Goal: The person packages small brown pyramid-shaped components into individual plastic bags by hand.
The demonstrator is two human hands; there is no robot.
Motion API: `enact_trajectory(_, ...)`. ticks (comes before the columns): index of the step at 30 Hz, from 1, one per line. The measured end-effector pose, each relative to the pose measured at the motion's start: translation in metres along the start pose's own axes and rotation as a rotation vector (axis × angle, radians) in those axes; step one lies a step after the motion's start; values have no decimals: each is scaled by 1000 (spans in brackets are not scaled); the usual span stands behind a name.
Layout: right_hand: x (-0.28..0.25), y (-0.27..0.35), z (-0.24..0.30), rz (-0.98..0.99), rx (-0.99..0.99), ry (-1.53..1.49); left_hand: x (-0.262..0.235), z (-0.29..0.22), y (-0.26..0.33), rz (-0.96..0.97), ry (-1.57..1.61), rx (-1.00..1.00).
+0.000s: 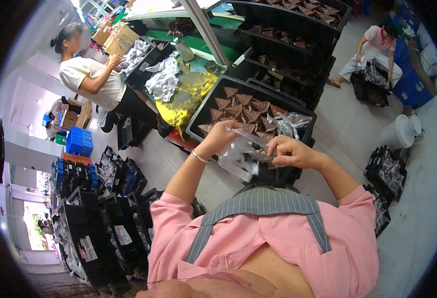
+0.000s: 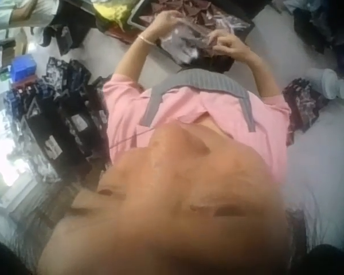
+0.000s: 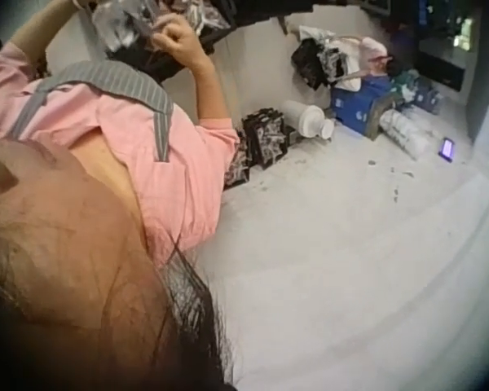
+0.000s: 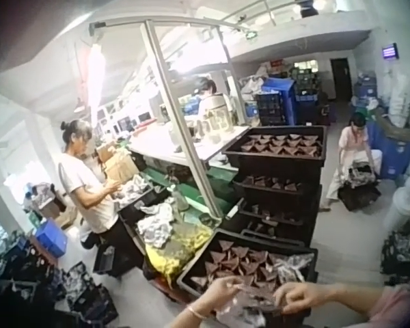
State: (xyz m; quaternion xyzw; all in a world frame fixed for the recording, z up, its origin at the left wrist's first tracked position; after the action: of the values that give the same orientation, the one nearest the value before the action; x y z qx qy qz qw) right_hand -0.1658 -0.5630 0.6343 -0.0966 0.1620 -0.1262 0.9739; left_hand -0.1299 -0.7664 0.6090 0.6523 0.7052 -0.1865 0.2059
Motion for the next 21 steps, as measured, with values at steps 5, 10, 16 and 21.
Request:
enact_trajectory(5, 0, 25, -34, -19, 112, 587, 19, 31, 7, 332, -682, 54)
enact_trajectory(10, 12, 29, -13, 78, 49, 1165, 1, 29, 7, 482, -815, -28)
enact_trajectory(16, 1, 26, 12, -104, -10, 491, -12, 5, 12, 116, 582, -329)
enact_trajectory(21, 17, 19, -7, -188, 164, -589, 7, -24, 29, -88, 76, 24)
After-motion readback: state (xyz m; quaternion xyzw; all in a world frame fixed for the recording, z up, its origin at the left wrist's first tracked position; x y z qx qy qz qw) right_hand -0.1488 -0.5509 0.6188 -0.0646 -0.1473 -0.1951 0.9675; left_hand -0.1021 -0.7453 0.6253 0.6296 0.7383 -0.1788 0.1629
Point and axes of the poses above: each hand's wrist, its own y-axis away from the middle knuckle, its own x-axis out of the palm, z = x × y, the point moved 6 cm from there along -y, towards the middle knuckle, and after that the axes turned 4 degrees about x, right-handed, at the moved point
